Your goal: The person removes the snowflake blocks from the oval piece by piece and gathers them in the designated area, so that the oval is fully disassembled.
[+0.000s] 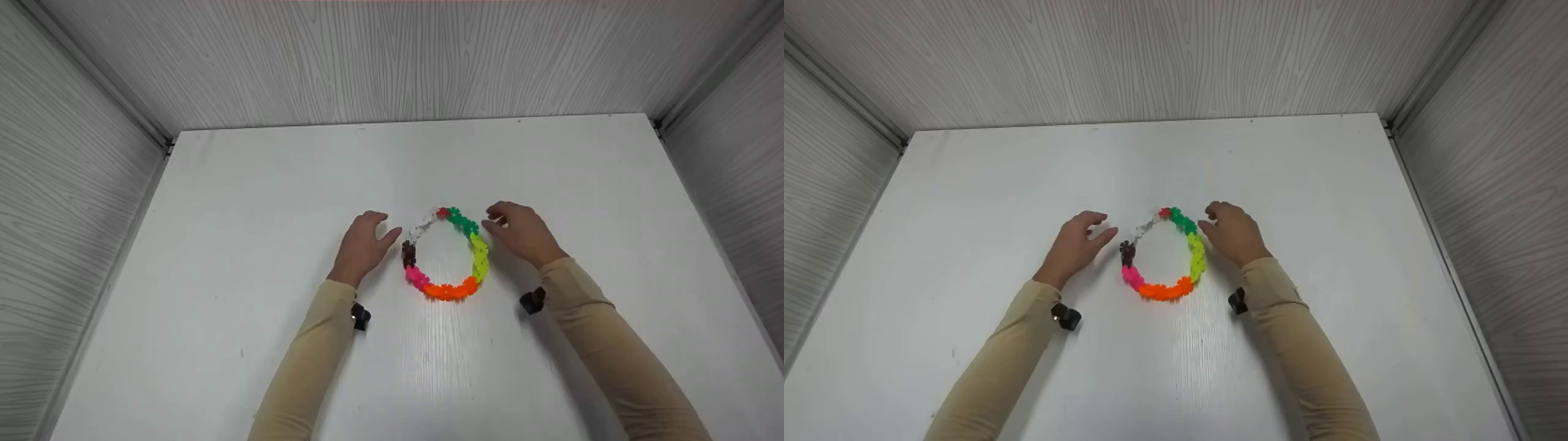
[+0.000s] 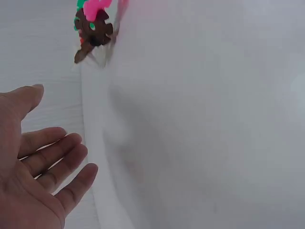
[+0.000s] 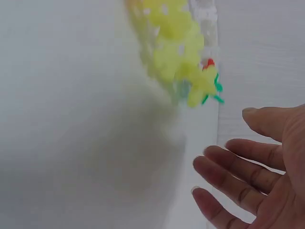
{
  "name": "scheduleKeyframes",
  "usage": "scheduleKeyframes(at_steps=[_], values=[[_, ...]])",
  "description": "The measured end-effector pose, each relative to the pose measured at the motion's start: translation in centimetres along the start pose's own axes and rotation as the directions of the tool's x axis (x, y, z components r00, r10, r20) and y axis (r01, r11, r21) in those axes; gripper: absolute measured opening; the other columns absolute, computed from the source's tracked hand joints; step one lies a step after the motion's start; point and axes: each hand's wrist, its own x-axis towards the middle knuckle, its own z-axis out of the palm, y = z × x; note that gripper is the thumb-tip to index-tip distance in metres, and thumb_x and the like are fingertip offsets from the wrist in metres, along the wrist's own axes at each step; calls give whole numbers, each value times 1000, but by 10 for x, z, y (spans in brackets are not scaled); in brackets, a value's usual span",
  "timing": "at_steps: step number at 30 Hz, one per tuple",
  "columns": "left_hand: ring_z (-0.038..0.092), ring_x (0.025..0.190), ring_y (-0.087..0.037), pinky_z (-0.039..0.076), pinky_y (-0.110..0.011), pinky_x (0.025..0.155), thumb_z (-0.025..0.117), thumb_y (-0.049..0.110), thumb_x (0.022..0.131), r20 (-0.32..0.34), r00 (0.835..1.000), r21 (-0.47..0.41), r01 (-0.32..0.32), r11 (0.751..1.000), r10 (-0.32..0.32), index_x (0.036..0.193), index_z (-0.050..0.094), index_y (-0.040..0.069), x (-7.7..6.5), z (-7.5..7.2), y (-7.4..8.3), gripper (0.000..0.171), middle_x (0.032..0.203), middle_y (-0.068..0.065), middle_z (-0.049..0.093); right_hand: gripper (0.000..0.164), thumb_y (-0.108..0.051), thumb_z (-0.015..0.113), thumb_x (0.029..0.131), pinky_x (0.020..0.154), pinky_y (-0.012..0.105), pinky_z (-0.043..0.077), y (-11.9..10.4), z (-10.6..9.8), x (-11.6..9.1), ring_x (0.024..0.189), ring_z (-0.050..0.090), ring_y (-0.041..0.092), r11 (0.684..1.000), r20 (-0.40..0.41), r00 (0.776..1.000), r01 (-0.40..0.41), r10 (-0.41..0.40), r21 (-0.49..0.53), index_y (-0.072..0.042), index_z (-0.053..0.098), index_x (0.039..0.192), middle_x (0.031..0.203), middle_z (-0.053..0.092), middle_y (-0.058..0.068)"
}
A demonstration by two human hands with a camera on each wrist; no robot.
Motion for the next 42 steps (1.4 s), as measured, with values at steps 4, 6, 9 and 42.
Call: scheduleKeyframes(at_steps=[4,6,9,42], values=[[48,127,-25,38,-36,109,63,36,97,24,999,-39,39,998,-38,134,57,0,9,14,15,52,134,-13,56,44,-27,60,99,98,49,47,-16,14,10,114,54,32,999,39,999,20,-21,37,0,55,133,128,57,16],[51,121,-25,41,-35,106,64,35,96,40,997,-55,65,996,-63,133,57,-1,12,21,20,52,129,-13,58,46,-26,61,98,100,49,46,-22,21,14,115,54,32,999,63,998,26,-27,29,-1,53,136,129,56,16],[54,111,-24,46,-33,100,66,32,95,43,996,-49,78,996,-76,131,59,-1,17,30,25,49,119,-12,60,48,-24,63,98,101,48,45,-26,29,18,115,54,32,999,86,996,38,-39,16,-2,51,139,128,55,17],[54,77,-11,53,-26,77,64,16,97,-146,881,-344,-471,812,449,98,71,10,-35,3,79,9,87,4,59,42,-33,65,97,90,43,52,-58,-21,-62,100,60,22,907,-37,961,270,-273,323,-13,54,132,123,58,2]])
